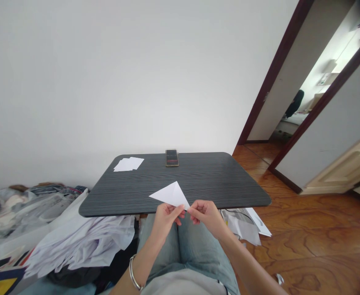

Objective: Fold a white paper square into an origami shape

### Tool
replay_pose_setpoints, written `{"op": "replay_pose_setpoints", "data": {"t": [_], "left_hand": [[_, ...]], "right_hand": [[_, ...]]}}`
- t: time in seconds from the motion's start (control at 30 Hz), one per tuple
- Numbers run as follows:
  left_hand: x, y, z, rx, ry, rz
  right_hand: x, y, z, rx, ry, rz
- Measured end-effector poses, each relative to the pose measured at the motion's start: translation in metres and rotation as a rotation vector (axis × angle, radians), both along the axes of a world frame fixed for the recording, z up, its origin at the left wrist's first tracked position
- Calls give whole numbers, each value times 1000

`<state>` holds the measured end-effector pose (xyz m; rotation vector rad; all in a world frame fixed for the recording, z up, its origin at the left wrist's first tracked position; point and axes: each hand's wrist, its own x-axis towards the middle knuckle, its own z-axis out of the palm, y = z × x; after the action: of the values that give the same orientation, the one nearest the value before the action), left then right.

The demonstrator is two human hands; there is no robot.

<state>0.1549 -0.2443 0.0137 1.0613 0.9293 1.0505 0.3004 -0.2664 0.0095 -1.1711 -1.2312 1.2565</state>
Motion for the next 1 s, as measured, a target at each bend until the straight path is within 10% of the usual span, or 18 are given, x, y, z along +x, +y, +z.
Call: {"op": "replay_pose_setpoints", "data": {"t": [0.4, 1.0], "left_hand": [[-3, 2, -9, 72, 62, -84], [-33, 18, -4, 101, 32, 158]], "right_hand": [[-3, 1, -3, -24, 16, 9], [2, -2, -6, -85, 12, 7]]}}
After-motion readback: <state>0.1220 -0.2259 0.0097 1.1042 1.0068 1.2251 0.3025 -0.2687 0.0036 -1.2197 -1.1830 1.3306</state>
